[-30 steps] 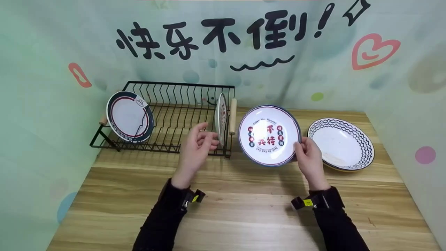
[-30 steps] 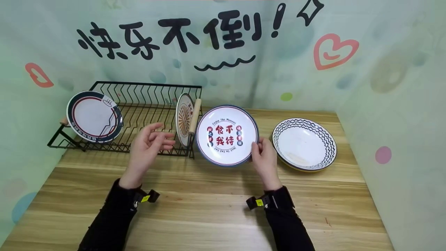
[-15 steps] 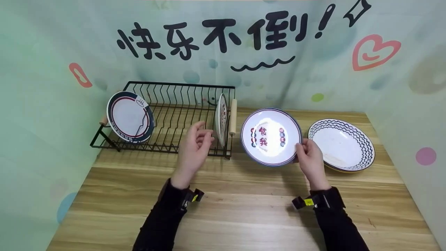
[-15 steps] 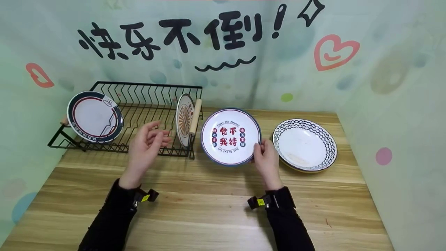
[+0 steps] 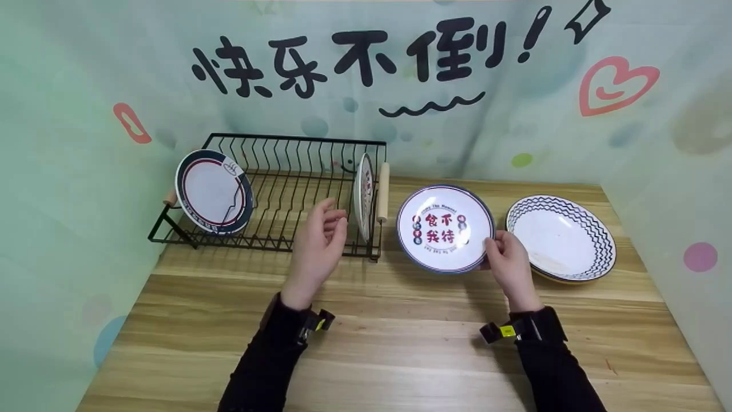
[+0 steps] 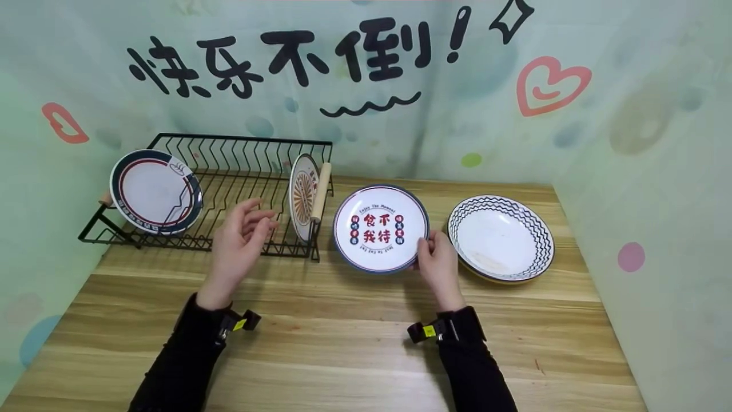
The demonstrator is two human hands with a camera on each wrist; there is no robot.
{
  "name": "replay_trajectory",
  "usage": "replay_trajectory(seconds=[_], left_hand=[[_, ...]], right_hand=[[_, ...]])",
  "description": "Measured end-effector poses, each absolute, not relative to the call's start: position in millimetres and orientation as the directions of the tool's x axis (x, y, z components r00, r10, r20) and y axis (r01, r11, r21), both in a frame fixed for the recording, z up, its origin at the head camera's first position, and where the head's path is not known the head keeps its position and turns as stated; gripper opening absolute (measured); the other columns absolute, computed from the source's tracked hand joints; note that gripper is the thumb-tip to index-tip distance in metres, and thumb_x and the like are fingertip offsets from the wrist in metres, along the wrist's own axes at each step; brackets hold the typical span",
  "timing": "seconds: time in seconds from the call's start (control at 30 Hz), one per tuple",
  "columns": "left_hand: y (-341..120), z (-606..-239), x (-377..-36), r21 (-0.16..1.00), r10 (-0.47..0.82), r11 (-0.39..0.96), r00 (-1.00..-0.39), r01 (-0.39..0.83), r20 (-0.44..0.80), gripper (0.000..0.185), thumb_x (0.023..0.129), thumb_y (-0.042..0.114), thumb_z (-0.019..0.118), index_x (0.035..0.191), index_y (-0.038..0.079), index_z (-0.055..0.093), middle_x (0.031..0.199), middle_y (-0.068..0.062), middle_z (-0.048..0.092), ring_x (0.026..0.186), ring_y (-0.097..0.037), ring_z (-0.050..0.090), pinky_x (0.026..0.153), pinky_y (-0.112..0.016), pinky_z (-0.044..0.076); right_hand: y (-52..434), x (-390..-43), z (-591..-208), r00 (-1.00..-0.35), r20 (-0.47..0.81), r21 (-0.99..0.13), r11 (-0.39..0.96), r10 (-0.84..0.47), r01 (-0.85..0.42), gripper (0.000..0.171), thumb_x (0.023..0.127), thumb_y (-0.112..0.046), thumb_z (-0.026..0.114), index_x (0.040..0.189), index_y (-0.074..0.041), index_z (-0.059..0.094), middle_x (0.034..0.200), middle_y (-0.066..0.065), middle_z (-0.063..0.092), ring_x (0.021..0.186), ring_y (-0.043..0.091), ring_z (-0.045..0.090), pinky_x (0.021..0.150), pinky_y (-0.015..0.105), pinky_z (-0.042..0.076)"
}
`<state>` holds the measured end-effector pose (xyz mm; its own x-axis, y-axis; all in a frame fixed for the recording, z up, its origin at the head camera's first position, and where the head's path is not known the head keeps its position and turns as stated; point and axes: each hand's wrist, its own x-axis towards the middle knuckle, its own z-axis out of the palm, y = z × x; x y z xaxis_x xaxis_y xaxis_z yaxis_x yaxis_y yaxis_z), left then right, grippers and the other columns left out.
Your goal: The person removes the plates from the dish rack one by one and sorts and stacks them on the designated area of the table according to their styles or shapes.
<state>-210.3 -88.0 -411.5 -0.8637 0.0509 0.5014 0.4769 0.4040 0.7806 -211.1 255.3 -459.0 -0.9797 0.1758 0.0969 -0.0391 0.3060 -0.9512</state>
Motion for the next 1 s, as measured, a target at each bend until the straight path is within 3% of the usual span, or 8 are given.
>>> replay_trajectory(seconds=[0.27, 0.6, 0.87, 1.0], left_hand=[[-85.0, -414.6, -211.7, 0.772, 0.054, 0.421, -0.862, 0.477, 0.504, 0.046, 0.097, 0.006, 0.058, 0.137, -0.011, 0.043, 0.117, -0.022, 0.065, 0.101, -0.027, 0.066, 0.089, -0.027, 0.054], [-81.8, -417.7, -211.3, 0.718, 0.066, 0.512, -0.854, 0.473, 0.516, 0.049, 0.097, 0.008, 0.059, 0.138, -0.012, 0.041, 0.121, -0.026, 0.063, 0.102, -0.031, 0.066, 0.089, -0.031, 0.055], [-80.8, -417.1, -210.8, 0.719, 0.075, 0.53, -0.869, 0.451, 0.489, 0.052, 0.098, 0.011, 0.059, 0.14, -0.012, 0.039, 0.129, -0.026, 0.059, 0.109, -0.036, 0.063, 0.095, -0.04, 0.053], [-80.5, -416.5, -211.0, 0.718, 0.071, 0.548, -0.879, 0.429, 0.471, 0.052, 0.098, 0.014, 0.059, 0.14, -0.01, 0.039, 0.132, -0.025, 0.057, 0.112, -0.035, 0.062, 0.092, -0.037, 0.054]], right_hand=[[257.1, -212.4, -460.5, -0.985, 0.05, -0.944, 0.329, 0.167, 0.008, 0.031, 0.101, -0.006, 0.047, 0.12, 0.019, 0.048, 0.082, 0.016, 0.064, 0.059, 0.008, 0.062, 0.057, 0.027, 0.059], [261.8, -215.2, -467.0, -0.988, 0.019, -0.946, 0.321, 0.151, 0.031, 0.03, 0.101, -0.004, 0.044, 0.117, 0.021, 0.047, 0.086, 0.022, 0.063, 0.06, 0.009, 0.063, 0.059, 0.027, 0.059], [263.6, -216.5, -468.8, -0.99, -0.029, -0.947, 0.313, 0.14, 0.072, 0.031, 0.101, -0.004, 0.043, 0.119, 0.022, 0.045, 0.087, 0.021, 0.063, 0.059, 0.01, 0.063, 0.06, 0.029, 0.06], [264.2, -216.3, -468.9, -0.99, -0.055, -0.95, 0.297, 0.132, 0.093, 0.032, 0.101, -0.004, 0.043, 0.12, 0.022, 0.043, 0.086, 0.019, 0.063, 0.058, 0.011, 0.064, 0.061, 0.031, 0.06]])
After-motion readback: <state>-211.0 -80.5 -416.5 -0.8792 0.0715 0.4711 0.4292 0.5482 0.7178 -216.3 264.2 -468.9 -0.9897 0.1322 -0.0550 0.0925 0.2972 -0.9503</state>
